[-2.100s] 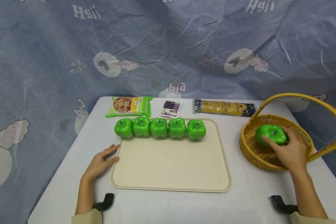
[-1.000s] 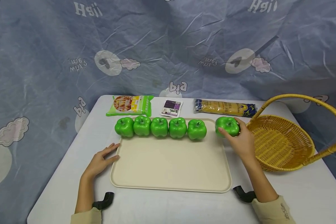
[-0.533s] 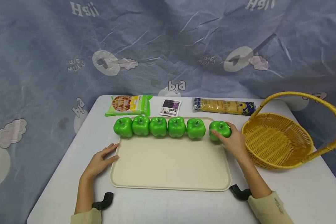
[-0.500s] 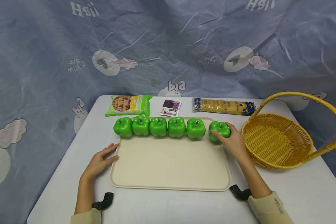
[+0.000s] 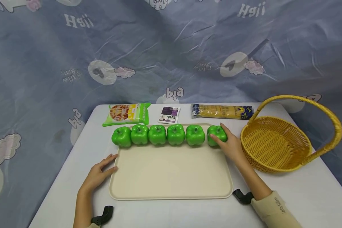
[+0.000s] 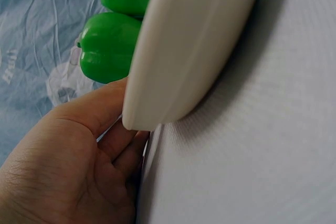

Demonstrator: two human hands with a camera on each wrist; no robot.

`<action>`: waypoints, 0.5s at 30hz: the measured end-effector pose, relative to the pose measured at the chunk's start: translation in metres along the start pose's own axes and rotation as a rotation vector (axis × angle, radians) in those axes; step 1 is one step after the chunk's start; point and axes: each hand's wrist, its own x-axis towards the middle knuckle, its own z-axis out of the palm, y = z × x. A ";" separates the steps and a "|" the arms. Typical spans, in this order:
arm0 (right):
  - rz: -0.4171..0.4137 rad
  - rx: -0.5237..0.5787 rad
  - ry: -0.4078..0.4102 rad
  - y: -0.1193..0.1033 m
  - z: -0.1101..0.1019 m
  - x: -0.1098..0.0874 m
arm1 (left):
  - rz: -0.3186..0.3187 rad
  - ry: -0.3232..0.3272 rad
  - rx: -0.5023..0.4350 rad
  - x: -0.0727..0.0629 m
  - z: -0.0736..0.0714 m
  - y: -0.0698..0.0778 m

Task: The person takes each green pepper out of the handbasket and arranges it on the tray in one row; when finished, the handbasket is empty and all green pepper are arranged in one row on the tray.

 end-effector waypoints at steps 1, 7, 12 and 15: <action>0.000 -0.001 0.002 0.000 0.002 0.001 | -0.003 0.004 0.003 -0.002 -0.001 -0.001; 0.000 -0.009 -0.008 -0.001 0.011 0.001 | -0.011 0.022 0.008 -0.008 -0.002 -0.005; -0.030 -0.017 -0.049 0.000 0.009 -0.004 | -0.032 0.017 -0.001 -0.012 -0.001 -0.005; -0.043 -0.026 -0.040 -0.001 0.000 -0.002 | -0.010 0.017 -0.009 -0.003 0.001 0.000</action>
